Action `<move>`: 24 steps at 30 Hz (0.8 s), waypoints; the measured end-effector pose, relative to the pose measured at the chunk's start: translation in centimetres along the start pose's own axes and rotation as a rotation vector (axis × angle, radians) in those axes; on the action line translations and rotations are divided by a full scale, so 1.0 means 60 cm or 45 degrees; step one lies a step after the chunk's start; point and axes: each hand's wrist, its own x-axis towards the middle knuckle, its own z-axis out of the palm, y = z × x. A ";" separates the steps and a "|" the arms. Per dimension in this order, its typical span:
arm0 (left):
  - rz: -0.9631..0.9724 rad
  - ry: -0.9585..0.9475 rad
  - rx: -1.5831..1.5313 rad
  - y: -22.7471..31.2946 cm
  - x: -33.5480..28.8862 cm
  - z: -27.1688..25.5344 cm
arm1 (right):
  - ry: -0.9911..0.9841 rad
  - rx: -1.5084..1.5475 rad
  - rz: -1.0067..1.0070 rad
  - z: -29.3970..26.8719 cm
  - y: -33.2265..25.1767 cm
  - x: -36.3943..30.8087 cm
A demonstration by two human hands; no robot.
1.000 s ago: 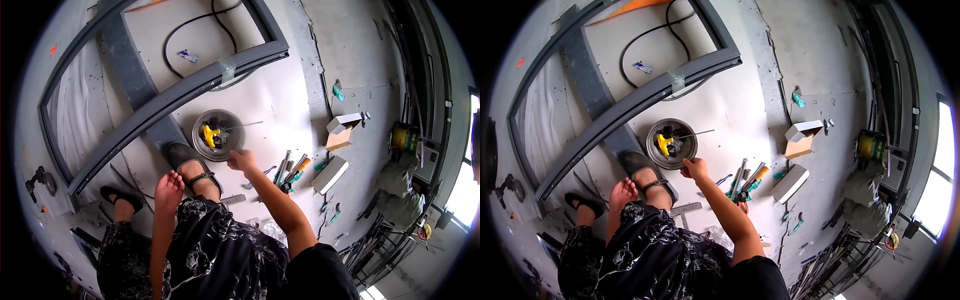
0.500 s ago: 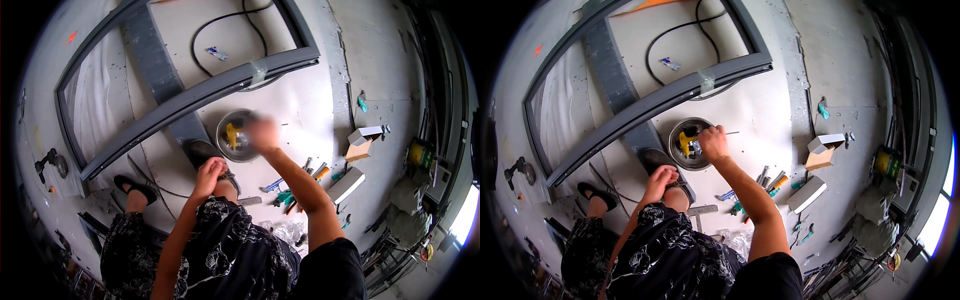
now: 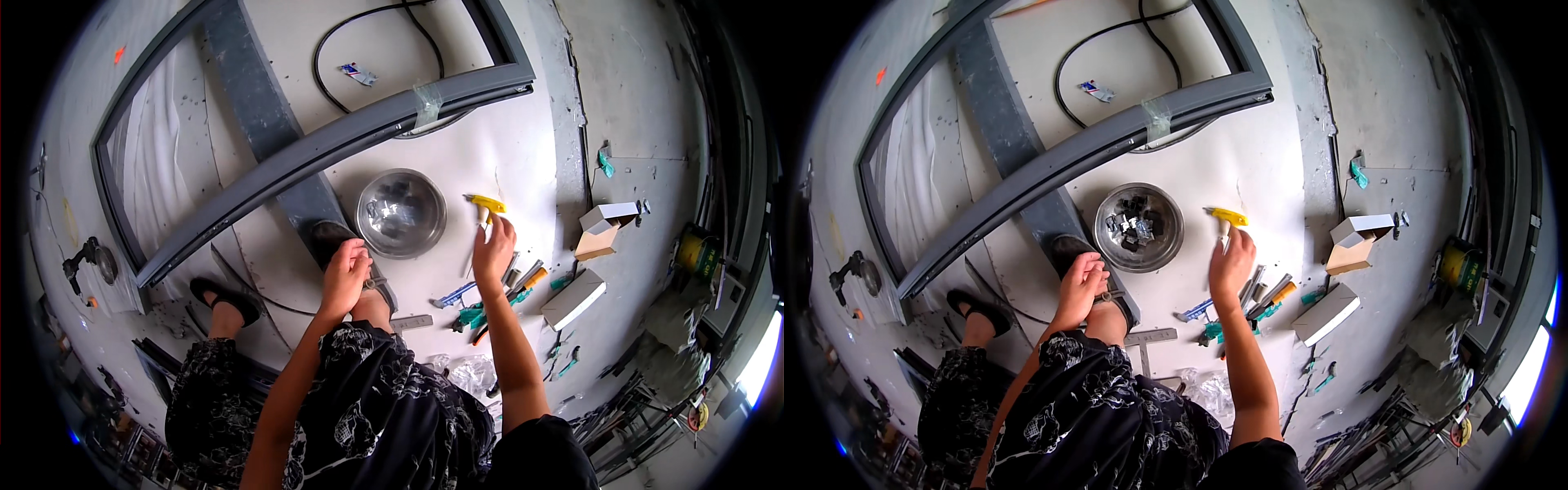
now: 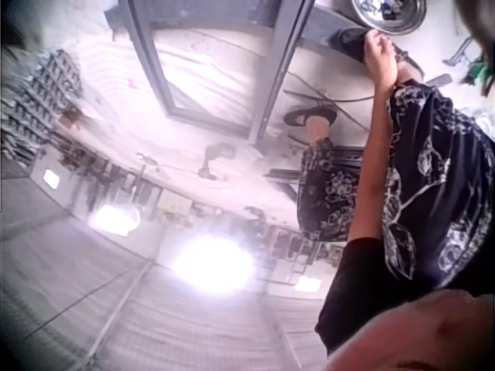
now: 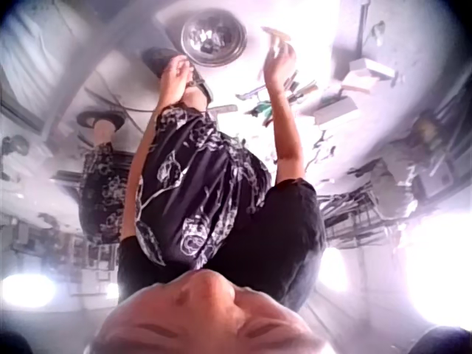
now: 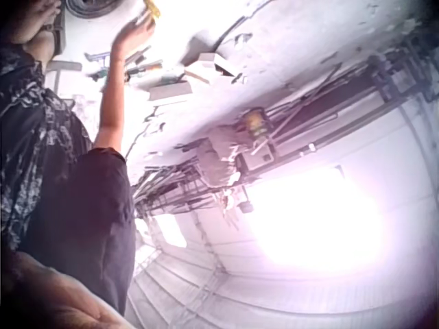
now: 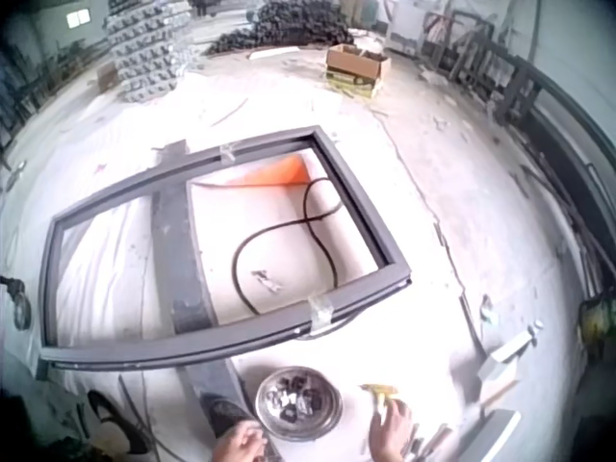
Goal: The person lifts and stacks window frames before using a screwdriver to secure a small metal component onto a frame.
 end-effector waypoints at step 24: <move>-0.216 0.139 -0.715 0.041 0.016 -0.031 | -0.592 0.587 0.483 0.075 0.065 0.018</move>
